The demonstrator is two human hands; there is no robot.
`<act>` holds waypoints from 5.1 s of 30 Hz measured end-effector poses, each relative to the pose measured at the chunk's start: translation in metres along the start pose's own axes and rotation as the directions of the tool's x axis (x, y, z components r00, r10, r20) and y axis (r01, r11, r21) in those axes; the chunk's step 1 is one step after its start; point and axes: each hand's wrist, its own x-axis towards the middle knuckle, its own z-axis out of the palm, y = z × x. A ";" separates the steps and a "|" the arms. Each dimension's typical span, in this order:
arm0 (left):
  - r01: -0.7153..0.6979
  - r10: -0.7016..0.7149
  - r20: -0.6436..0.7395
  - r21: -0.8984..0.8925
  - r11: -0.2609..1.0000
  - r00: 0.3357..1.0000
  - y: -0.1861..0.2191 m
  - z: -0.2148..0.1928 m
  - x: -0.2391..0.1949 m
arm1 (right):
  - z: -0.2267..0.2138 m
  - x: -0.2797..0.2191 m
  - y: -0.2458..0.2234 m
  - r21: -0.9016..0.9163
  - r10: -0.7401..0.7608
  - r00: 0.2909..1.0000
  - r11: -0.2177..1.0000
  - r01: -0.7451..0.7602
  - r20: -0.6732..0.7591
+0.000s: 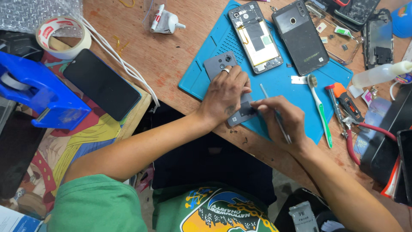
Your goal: The person uses a metal spudger to pry and scrape adhesive from the back cover of a smartphone. They work around the camera module and edges, then set the cover aside and open a small parts container.
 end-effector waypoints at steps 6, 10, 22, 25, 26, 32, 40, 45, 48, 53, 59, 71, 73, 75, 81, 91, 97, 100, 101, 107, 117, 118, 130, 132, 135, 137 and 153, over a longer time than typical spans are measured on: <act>0.047 -0.044 0.050 -0.070 0.996 0.998 -0.002 -0.005 0.001 | 0.003 0.009 -0.008 -0.172 -0.217 0.973 0.959 0.227 0.073; 0.119 -0.098 0.114 -0.198 0.973 0.989 -0.006 -0.014 0.007 | 0.003 0.009 -0.009 -0.228 -0.214 0.970 0.945 0.236 0.117; 0.107 -0.146 -0.033 -0.534 0.839 0.989 -0.043 -0.048 0.039 | 0.006 0.005 -0.009 -0.292 -0.208 0.971 0.928 0.233 0.115; 0.018 -0.134 -0.220 -0.460 0.888 0.966 -0.054 -0.068 0.049 | 0.007 0.007 -0.008 -0.300 -0.209 0.972 0.925 0.232 0.107; 0.007 -0.135 -0.272 -0.424 0.906 0.953 -0.057 -0.077 0.052 | 0.007 0.007 -0.008 -0.298 -0.214 0.971 0.925 0.236 0.106; 0.099 -0.197 -0.269 -0.338 0.936 0.943 -0.041 -0.098 0.049 | 0.008 0.007 -0.009 -0.292 -0.199 0.975 0.931 0.219 0.097; 0.028 -0.005 0.129 -0.180 0.983 0.992 0.013 -0.073 0.013 | 0.005 0.006 -0.010 -0.202 -0.152 0.988 0.967 0.153 0.023; -0.025 0.020 0.098 0.045 0.999 0.995 0.021 -0.052 -0.018 | 0.005 0.003 -0.016 -0.342 -0.198 0.973 0.912 0.228 0.121; -0.086 0.055 0.150 0.214 0.973 0.987 0.020 -0.037 -0.029 | 0.005 0.001 -0.019 -0.415 -0.174 0.967 0.878 0.239 0.188; -0.100 0.047 0.208 0.251 0.963 0.977 0.017 -0.032 -0.030 | 0.008 0.010 -0.015 -0.425 -0.165 0.968 0.875 0.231 0.188; -0.092 0.030 0.254 0.237 0.967 0.967 0.018 -0.035 -0.028 | 0.016 0.028 -0.008 -0.444 -0.172 0.958 0.858 0.259 0.227; -0.083 0.042 0.158 0.262 0.961 0.986 0.009 -0.018 -0.035 | -0.016 -0.020 -0.029 -0.424 -0.114 0.963 0.881 0.212 0.245; -0.077 0.015 0.230 0.263 0.962 0.973 0.009 -0.018 -0.033 | -0.026 -0.030 -0.032 -0.385 -0.092 0.977 0.909 0.161 0.191; -0.061 -0.002 0.247 0.250 0.966 0.969 0.011 -0.020 -0.033 | -0.031 -0.034 -0.033 -0.324 -0.085 0.991 0.939 0.116 0.108; -0.098 0.034 0.240 0.259 0.961 0.970 0.014 -0.027 -0.029 | -0.002 -0.012 -0.034 -0.336 -0.085 0.940 0.920 0.202 0.331; -0.067 0.004 0.268 0.228 0.971 0.964 0.013 -0.030 -0.032 | 0.009 0.011 -0.024 -0.411 -0.085 0.942 0.884 0.222 0.326; -0.097 0.023 0.237 0.303 0.948 0.971 0.011 -0.022 -0.031 | -0.018 -0.017 -0.046 -0.394 -0.021 0.958 0.909 0.137 0.285; -0.099 0.029 0.231 0.295 0.950 0.973 0.011 -0.022 -0.032 | -0.006 -0.006 -0.029 -0.400 -0.106 0.958 0.892 0.210 0.267; -0.088 0.017 0.255 0.271 0.959 0.967 0.012 -0.024 -0.032 | 0.003 0.001 -0.022 -0.403 -0.116 0.952 0.886 0.228 0.282; -0.102 0.033 0.256 0.260 0.960 0.966 0.016 -0.031 -0.029 | 0.013 0.017 -0.013 -0.404 -0.124 0.937 0.878 0.257 0.327; -0.083 0.017 0.250 0.256 0.963 0.968 0.015 -0.027 -0.030 | 0.000 -0.001 -0.034 -0.424 -0.089 0.952 0.880 0.212 0.292; -0.084 0.025 0.235 0.244 0.966 0.972 0.015 -0.027 -0.030 | 0.003 0.004 -0.029 -0.427 -0.094 0.953 0.878 0.216 0.290; -0.110 0.038 0.229 0.310 0.944 0.973 0.011 -0.023 -0.035 | -0.002 -0.020 -0.042 -0.434 -0.091 0.963 0.879 0.198 0.254; -0.080 0.015 0.239 0.265 0.961 0.971 0.012 -0.020 -0.032 | 0.000 -0.020 -0.040 -0.439 -0.073 0.965 0.880 0.182 0.253; -0.087 0.030 0.227 0.243 0.966 0.974 0.012 -0.022 -0.032 | 0.010 -0.004 -0.027 -0.451 -0.095 0.960 0.867 0.210 0.264; -0.100 0.046 0.215 0.245 0.964 0.975 0.013 -0.024 -0.032 | 0.016 0.007 -0.015 -0.469 -0.129 0.955 0.848 0.246 0.267; -0.087 0.033 0.224 0.236 0.968 0.974 0.013 -0.026 -0.033 | 0.011 0.014 -0.017 -0.446 -0.238 0.945 0.837 0.316 0.223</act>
